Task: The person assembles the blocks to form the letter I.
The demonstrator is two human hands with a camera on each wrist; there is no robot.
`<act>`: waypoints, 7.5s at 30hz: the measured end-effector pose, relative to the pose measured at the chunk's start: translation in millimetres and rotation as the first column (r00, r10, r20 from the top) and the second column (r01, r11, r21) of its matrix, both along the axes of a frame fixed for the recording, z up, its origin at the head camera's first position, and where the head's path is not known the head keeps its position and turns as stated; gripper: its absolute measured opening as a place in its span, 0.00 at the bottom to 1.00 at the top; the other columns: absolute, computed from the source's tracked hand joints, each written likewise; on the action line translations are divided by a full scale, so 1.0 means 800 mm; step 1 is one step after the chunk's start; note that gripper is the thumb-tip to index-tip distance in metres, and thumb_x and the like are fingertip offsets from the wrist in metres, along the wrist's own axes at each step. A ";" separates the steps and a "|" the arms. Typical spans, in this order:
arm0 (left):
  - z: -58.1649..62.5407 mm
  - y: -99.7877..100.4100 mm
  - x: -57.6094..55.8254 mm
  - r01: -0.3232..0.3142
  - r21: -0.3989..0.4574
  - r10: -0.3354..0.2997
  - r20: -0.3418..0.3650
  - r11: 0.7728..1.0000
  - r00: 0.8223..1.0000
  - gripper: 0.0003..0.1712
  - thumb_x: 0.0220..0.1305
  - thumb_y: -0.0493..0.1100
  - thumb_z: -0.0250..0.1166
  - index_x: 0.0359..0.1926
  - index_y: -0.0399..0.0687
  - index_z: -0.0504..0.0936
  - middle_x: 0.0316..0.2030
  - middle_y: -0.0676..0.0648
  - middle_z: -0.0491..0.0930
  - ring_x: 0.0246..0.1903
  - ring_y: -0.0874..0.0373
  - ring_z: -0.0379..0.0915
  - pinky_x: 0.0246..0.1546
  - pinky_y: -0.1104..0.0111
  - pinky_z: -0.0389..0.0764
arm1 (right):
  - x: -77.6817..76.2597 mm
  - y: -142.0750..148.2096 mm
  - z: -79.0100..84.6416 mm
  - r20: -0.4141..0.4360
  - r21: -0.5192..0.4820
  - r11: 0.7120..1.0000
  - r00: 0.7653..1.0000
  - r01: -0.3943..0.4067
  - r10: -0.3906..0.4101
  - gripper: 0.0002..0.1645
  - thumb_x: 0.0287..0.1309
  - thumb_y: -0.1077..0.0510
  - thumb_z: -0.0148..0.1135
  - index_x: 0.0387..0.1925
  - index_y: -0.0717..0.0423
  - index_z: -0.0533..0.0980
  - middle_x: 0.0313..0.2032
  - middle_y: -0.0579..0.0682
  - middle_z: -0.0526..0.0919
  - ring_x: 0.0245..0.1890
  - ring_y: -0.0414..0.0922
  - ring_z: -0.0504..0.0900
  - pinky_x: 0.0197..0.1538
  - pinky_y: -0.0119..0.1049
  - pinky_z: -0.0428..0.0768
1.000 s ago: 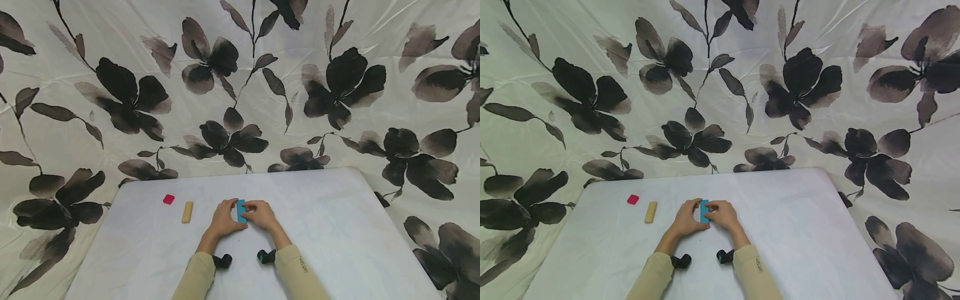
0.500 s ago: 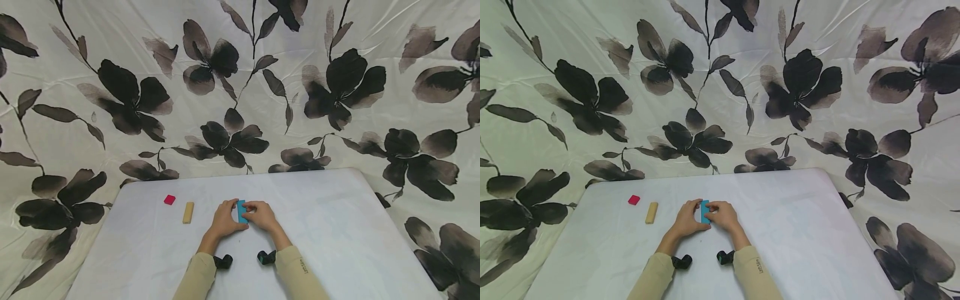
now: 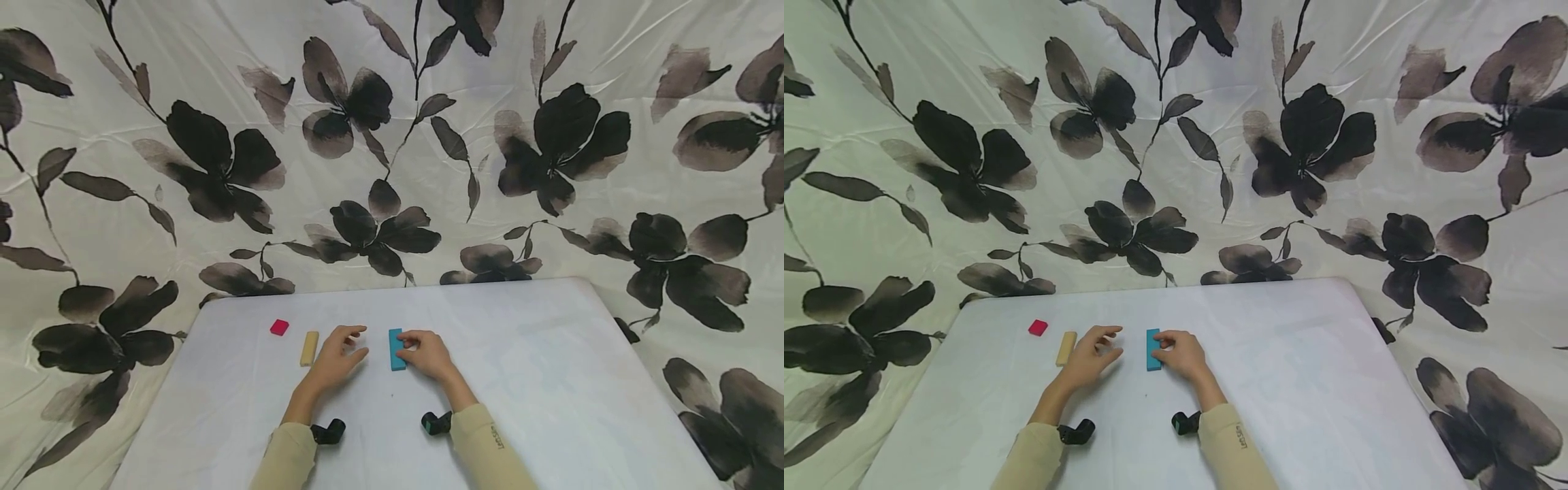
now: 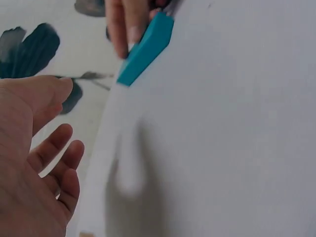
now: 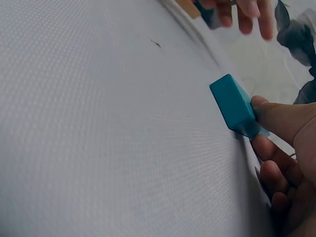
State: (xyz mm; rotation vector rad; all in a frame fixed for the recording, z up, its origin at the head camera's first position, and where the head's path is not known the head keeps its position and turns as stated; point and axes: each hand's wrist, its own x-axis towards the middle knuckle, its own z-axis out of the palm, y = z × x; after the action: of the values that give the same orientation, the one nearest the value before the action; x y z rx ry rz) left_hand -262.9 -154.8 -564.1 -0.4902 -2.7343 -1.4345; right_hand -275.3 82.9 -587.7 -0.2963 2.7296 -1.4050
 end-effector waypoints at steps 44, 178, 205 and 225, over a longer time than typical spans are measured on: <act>-0.012 -0.145 -0.029 -0.085 -0.265 0.134 0.172 0.961 0.976 0.52 0.40 0.54 0.82 0.65 0.44 0.69 0.50 0.42 0.71 0.49 0.46 0.65 0.51 0.51 0.69 | 0.009 0.005 0.005 -0.030 -0.008 1.000 1.000 0.001 -0.001 0.19 0.55 0.55 0.71 0.49 0.53 0.82 0.33 0.43 0.81 0.25 0.40 0.70 0.30 0.35 0.69; -0.029 -0.007 0.099 -0.154 -0.281 0.136 -0.084 0.947 0.987 0.48 0.33 0.53 0.82 0.59 0.46 0.74 0.40 0.55 0.73 0.41 0.58 0.66 0.46 0.57 0.72 | 0.008 -0.002 -0.002 -0.025 -0.031 1.000 1.000 0.002 -0.003 0.19 0.56 0.54 0.70 0.49 0.53 0.82 0.35 0.43 0.81 0.26 0.40 0.71 0.32 0.35 0.70; -0.021 0.033 0.100 -0.081 -0.254 0.071 -0.045 0.964 0.996 0.48 0.37 0.54 0.81 0.60 0.45 0.72 0.41 0.53 0.72 0.42 0.57 0.67 0.48 0.56 0.71 | 0.008 -0.002 -0.002 -0.036 -0.023 1.000 0.999 -0.006 0.006 0.19 0.56 0.54 0.70 0.50 0.53 0.82 0.35 0.43 0.81 0.27 0.40 0.71 0.32 0.35 0.70; -0.022 0.058 0.098 -0.047 -0.243 0.029 -0.075 0.969 0.997 0.47 0.37 0.54 0.81 0.60 0.45 0.73 0.41 0.53 0.73 0.41 0.58 0.66 0.45 0.57 0.71 | 0.007 -0.001 -0.004 -0.046 -0.018 1.000 0.999 -0.004 0.003 0.19 0.56 0.55 0.70 0.50 0.53 0.82 0.35 0.44 0.81 0.24 0.39 0.69 0.28 0.33 0.69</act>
State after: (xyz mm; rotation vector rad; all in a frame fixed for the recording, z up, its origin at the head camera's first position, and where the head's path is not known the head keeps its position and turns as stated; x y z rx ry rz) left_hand -184.7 -108.6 -581.7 -0.4812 -2.8597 -1.0541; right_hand -269.5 81.7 -591.1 -0.3383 2.7531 -1.4402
